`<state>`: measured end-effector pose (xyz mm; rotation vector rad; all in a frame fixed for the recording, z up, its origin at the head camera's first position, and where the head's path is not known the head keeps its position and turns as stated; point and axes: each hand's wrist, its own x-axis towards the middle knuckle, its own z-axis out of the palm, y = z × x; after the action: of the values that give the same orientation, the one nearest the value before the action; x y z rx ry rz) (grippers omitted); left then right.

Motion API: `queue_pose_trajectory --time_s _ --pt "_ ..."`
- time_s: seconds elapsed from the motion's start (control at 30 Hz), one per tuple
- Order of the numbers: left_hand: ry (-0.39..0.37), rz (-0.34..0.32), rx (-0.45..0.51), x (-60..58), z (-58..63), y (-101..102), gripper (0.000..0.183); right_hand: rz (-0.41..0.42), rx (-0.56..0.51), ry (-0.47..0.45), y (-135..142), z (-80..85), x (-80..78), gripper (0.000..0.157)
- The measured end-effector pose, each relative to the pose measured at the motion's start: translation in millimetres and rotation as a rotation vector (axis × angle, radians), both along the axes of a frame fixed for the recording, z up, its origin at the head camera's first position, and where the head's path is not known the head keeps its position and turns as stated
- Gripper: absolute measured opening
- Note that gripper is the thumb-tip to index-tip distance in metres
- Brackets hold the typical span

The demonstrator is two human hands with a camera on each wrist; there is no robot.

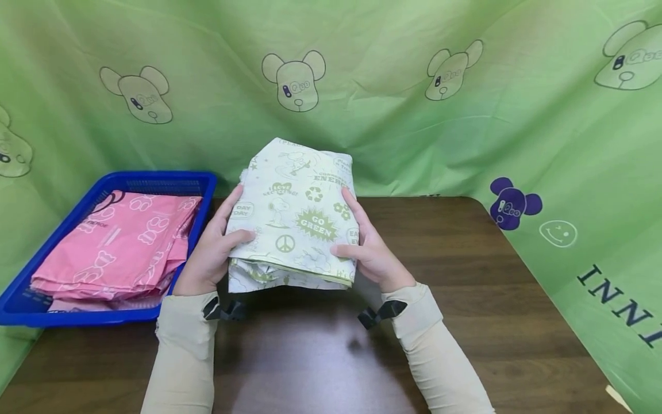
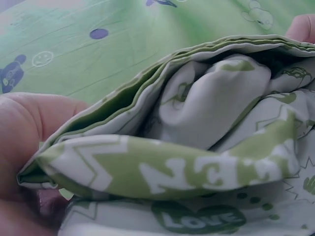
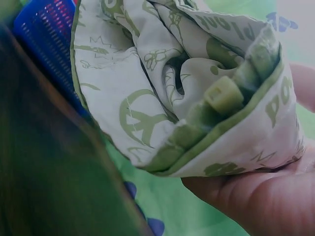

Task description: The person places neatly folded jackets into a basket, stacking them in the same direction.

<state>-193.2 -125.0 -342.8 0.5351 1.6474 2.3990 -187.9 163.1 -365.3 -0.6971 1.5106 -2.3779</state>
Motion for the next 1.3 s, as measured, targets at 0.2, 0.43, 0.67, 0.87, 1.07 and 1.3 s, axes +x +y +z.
queue_pose_trajectory --time_s 0.2,0.43,0.67,0.87,1.07,1.3 --pt "-0.004 0.075 -0.017 2.2 0.7 -5.6 0.081 0.003 -0.012 0.01 -13.5 4.6 -2.8 0.103" --pt "-0.018 0.122 -0.122 9.8 1.2 -16.3 0.088 0.003 -0.015 -0.019 -27.3 0.5 -1.4 0.102" --pt "0.008 0.108 -0.17 16.1 8.4 -36.7 0.089 0.033 -0.039 -0.023 -44.1 0.9 -1.5 0.1" --pt "0.022 0.074 -0.184 20.6 13.9 -60.8 0.086 0.043 -0.042 -0.027 -62.0 3.0 -2.9 0.1" --pt "0.052 0.067 -0.139 21.4 14.8 -79.7 0.085 -0.018 -0.036 -0.029 -79.8 3.7 -3.7 0.093" --pt "0.05 0.096 -0.109 20.8 19.8 -96.4 0.084 -0.03 -0.047 -0.033 -100.5 5.0 -5.2 0.091"
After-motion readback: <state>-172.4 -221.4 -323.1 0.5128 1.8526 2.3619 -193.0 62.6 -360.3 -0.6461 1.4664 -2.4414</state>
